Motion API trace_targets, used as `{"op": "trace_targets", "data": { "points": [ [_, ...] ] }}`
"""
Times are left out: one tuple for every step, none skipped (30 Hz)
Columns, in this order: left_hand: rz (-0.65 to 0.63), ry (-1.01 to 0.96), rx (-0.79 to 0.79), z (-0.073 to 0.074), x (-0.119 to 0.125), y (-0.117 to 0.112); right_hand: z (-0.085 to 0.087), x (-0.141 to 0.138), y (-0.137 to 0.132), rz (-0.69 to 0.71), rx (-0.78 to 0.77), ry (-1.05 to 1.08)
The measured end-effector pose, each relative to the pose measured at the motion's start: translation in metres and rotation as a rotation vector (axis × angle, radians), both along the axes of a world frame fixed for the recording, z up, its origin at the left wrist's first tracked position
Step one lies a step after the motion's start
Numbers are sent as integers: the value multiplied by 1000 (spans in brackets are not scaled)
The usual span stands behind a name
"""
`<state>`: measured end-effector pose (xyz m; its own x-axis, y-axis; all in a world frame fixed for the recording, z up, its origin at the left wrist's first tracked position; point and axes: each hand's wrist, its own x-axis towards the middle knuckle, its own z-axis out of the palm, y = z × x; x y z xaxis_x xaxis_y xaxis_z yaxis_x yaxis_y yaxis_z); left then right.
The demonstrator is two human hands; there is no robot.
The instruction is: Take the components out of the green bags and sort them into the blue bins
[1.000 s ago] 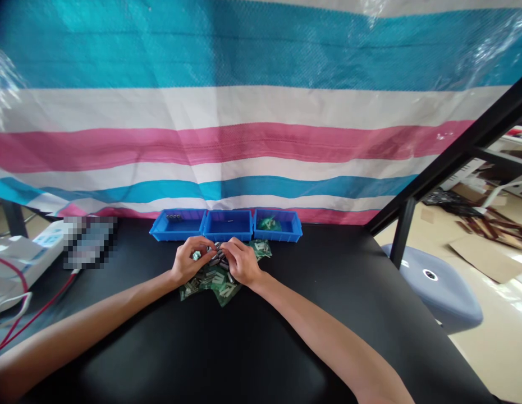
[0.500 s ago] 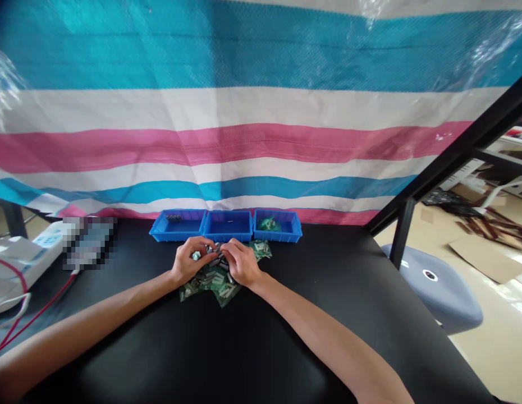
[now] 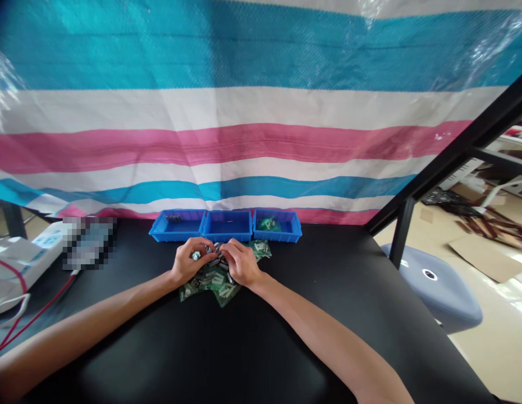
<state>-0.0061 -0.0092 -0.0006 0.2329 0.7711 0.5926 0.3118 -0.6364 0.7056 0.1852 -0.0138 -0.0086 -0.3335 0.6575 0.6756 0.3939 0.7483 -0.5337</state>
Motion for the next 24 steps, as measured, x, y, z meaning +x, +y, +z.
{"op": "trace_targets", "data": {
  "points": [
    [3,1,-4,0,0,0,0,0,0,-1,0,-1],
    [5,1,-5,0,0,0,0,0,0,-1,0,-3],
    [7,1,-5,0,0,0,0,0,0,-2,0,-3],
    [9,2,-5,0,0,0,1,0,0,-2,0,-4],
    [9,1,-4,0,0,0,1,0,0,-3,0,-4],
    [9,0,-3,-1,0,0,2,0,-1,-2,0,-4],
    [8,0,-3,-1,0,1,2,0,-1,-1,1,-3],
    [7,1,-2,-2,0,1,3,0,-1,0,0,-1],
    [7,2,1,-2,-1,1,3,-1,-1,1,0,1],
    [8,1,3,-2,-1,1,3,-1,-1,3,0,3],
    [7,-2,4,-2,-1,1,4,-1,-1,3,1,6],
    [6,-4,2,-2,-1,1,4,0,-1,3,1,8],
    [2,-8,-1,-2,-1,1,4,0,-1,4,3,10],
    [-1,-15,-5,-2,0,1,4,0,-1,7,4,12],
    [-5,-20,-9,-1,0,1,4,0,-1,10,5,15],
    [-8,-24,-10,-1,0,1,3,0,-1,14,4,17],
    [-9,-26,-7,-1,0,0,3,0,-1,17,5,22],
    [-9,-27,-3,0,0,0,3,0,-1,18,6,26],
    [-8,-29,2,0,0,1,3,0,-2,17,6,29],
    [-7,-31,5,-1,0,1,3,0,-2,17,5,32],
    [-7,-34,6,-1,0,1,3,0,-2,18,5,34],
    [-7,-39,4,-1,0,1,3,0,-2,19,4,36],
    [-7,-43,0,-2,0,1,3,0,-2,18,2,38],
    [-8,-46,-5,-2,0,2,3,0,-2,18,0,39]
  ]
}}
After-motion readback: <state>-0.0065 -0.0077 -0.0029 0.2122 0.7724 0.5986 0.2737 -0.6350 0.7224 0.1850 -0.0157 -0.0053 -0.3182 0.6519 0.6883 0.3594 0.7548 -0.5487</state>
